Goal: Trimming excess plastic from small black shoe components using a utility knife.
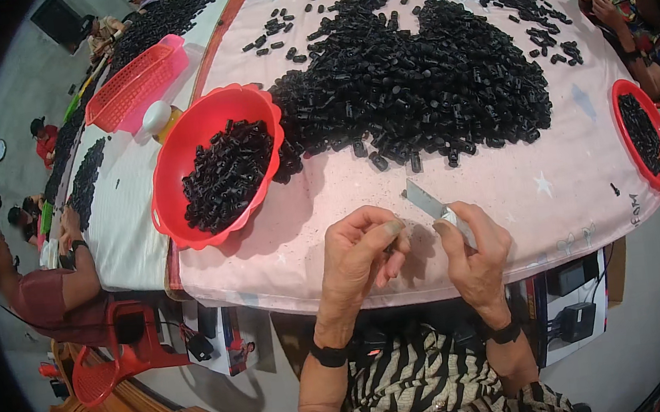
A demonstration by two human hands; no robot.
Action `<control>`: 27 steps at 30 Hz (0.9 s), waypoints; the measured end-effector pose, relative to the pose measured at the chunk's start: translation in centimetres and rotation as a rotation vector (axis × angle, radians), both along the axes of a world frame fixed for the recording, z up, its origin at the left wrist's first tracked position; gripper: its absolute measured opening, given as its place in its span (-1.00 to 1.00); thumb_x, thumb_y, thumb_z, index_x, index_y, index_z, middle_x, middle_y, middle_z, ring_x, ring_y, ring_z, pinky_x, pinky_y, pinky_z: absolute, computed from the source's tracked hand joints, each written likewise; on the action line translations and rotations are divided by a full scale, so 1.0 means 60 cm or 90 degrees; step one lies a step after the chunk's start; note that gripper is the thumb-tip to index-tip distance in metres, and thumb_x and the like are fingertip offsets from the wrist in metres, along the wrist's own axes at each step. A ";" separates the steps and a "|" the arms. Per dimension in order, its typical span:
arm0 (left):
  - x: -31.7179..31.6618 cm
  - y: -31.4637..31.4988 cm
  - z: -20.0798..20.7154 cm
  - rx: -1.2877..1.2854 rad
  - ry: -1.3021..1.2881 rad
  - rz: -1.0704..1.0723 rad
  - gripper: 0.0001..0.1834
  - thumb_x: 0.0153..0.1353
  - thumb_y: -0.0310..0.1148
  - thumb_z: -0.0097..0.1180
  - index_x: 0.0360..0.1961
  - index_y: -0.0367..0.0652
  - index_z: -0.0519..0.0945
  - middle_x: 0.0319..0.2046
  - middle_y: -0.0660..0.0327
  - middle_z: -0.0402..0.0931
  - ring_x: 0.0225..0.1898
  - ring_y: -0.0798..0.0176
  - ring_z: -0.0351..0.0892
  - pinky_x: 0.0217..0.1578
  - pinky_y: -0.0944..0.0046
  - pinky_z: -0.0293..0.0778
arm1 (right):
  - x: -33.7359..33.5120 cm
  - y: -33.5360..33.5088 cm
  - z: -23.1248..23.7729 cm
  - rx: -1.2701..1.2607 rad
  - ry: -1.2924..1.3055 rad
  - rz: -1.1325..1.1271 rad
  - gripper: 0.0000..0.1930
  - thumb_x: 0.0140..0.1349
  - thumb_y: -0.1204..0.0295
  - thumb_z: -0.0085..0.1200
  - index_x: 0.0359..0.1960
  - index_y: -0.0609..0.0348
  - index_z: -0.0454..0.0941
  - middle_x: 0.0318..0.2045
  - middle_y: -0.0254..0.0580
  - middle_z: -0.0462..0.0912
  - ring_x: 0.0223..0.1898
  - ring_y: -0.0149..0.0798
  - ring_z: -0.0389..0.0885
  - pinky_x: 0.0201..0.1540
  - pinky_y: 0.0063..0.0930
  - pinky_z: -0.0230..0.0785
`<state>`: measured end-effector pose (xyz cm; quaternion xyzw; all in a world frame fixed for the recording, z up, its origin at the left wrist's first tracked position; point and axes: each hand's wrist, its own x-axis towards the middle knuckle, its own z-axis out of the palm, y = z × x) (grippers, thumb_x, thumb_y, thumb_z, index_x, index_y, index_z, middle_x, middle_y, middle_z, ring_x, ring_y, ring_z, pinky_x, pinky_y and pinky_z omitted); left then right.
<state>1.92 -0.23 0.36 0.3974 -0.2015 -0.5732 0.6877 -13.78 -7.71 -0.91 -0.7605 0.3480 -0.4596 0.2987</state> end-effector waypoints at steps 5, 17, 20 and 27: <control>-0.001 0.001 0.004 0.030 -0.038 -0.006 -0.85 0.26 -0.45 0.09 -0.32 -0.38 0.53 -0.52 0.11 0.57 -0.72 0.44 0.43 -0.80 0.56 0.25 | 0.001 -0.001 -0.003 -0.003 0.009 0.003 -0.84 0.10 0.52 0.17 -0.28 0.30 0.54 -0.55 -0.09 0.55 -0.61 -0.16 0.49 -0.57 -0.35 0.29; -0.003 0.000 0.006 0.042 -0.063 0.007 -0.83 0.26 -0.44 0.10 -0.37 -0.38 0.52 -0.55 0.09 0.57 -0.74 0.40 0.46 -0.83 0.55 0.26 | -0.001 -0.003 -0.003 -0.051 0.027 0.006 -0.80 0.08 0.49 0.18 -0.25 0.25 0.54 -0.52 -0.11 0.56 -0.59 -0.09 0.51 -0.52 -0.27 0.32; -0.002 0.001 0.001 0.025 -0.051 0.008 -0.81 0.27 -0.43 0.09 -0.38 -0.39 0.52 -0.56 0.08 0.56 -0.75 0.39 0.45 -0.83 0.55 0.26 | -0.001 -0.004 0.002 -0.064 0.040 0.012 -0.81 0.08 0.48 0.18 -0.26 0.24 0.54 -0.54 -0.13 0.55 -0.60 -0.09 0.51 -0.53 -0.28 0.31; -0.004 0.003 -0.005 -0.005 -0.061 0.001 -0.83 0.31 -0.44 0.03 -0.33 -0.38 0.51 -0.50 0.03 0.57 -0.72 0.36 0.45 -0.80 0.52 0.28 | -0.005 -0.006 0.003 -0.082 0.033 0.010 -0.82 0.10 0.46 0.18 -0.27 0.22 0.54 -0.56 -0.15 0.54 -0.62 -0.11 0.50 -0.53 -0.30 0.30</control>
